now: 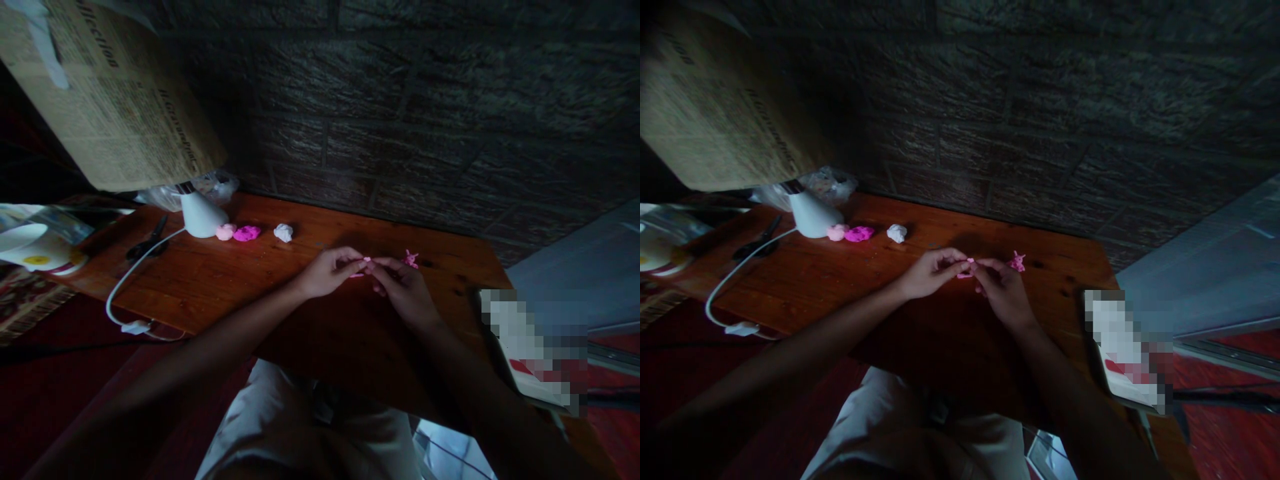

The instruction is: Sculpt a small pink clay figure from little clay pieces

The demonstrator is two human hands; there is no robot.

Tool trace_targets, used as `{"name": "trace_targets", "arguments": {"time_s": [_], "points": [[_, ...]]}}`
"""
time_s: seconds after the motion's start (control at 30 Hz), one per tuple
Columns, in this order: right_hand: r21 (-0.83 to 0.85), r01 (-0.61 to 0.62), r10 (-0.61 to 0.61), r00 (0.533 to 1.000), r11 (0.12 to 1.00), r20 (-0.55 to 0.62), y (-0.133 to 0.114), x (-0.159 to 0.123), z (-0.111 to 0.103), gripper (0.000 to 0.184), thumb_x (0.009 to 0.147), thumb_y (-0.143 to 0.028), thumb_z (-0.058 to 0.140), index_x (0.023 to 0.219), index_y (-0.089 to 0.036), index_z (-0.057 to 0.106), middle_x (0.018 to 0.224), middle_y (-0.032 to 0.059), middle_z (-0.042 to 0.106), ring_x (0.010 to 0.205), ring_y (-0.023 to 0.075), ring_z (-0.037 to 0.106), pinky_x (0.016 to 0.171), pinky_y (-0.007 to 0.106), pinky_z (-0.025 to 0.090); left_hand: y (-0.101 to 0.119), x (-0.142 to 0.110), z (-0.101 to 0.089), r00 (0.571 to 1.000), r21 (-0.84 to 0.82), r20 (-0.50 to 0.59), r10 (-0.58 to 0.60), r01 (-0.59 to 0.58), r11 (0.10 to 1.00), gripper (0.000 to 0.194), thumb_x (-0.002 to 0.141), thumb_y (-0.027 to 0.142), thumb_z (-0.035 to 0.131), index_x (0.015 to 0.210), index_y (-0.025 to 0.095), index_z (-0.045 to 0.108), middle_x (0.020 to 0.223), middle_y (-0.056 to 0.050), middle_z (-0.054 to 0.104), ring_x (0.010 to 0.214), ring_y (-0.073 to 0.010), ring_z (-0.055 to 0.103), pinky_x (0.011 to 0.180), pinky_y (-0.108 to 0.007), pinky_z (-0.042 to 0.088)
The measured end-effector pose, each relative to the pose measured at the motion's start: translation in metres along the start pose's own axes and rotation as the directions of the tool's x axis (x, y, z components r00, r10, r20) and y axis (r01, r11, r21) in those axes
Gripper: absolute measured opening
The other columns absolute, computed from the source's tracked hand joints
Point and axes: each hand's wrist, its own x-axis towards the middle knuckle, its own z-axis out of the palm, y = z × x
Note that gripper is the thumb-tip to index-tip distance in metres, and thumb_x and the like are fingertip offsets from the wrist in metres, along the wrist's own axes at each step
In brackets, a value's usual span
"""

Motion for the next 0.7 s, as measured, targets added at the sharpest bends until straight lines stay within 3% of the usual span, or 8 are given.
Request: {"name": "trace_targets", "arguments": {"time_s": [0.3,0.43,0.7], "points": [[0.057,-0.022,0.023,1.000,0.998,-0.014,-0.0012,-0.0008,0.0015,0.037,0.074,-0.049,0.077,0.095,-0.020,0.073,0.074,0.0010,0.070,0.055,0.0100,0.054,0.051,0.024,0.043,-0.0004,-0.0014,-0.0007,1.000,0.094,0.012,0.018,-0.019,0.995,0.018,0.096,0.029,0.054,0.095,0.014,0.065,0.091,-0.006,0.070,0.083,-0.0129,0.064,0.079,-0.026,0.051],[-0.001,0.012,-0.012,1.000,1.000,-0.012,-0.0001,-0.0009,-0.0002,0.035,0.077,-0.048,0.076,0.098,-0.021,0.076,0.081,0.0023,0.073,0.058,0.0115,0.057,0.053,0.026,0.046,0.0007,-0.0024,0.0012,0.999,0.181,0.051,0.005,-0.014,0.983,0.023,0.097,0.032,0.053,0.092,0.013,0.065,0.084,-0.003,0.067,0.077,-0.0121,0.060,0.073,-0.025,0.048],[-0.088,0.045,-0.044,0.999,0.995,0.016,-0.0037,-0.0007,-0.0016,0.035,0.080,-0.054,0.072,0.090,-0.020,0.074,0.077,0.0032,0.072,0.056,0.0121,0.055,0.052,0.027,0.045,0.0014,-0.0014,-0.0024,0.999,0.066,-0.037,0.003,-0.001,0.998,0.020,0.091,0.033,0.063,0.092,0.013,0.067,0.089,-0.006,0.072,0.081,-0.0131,0.066,0.078,-0.027,0.052]]}}
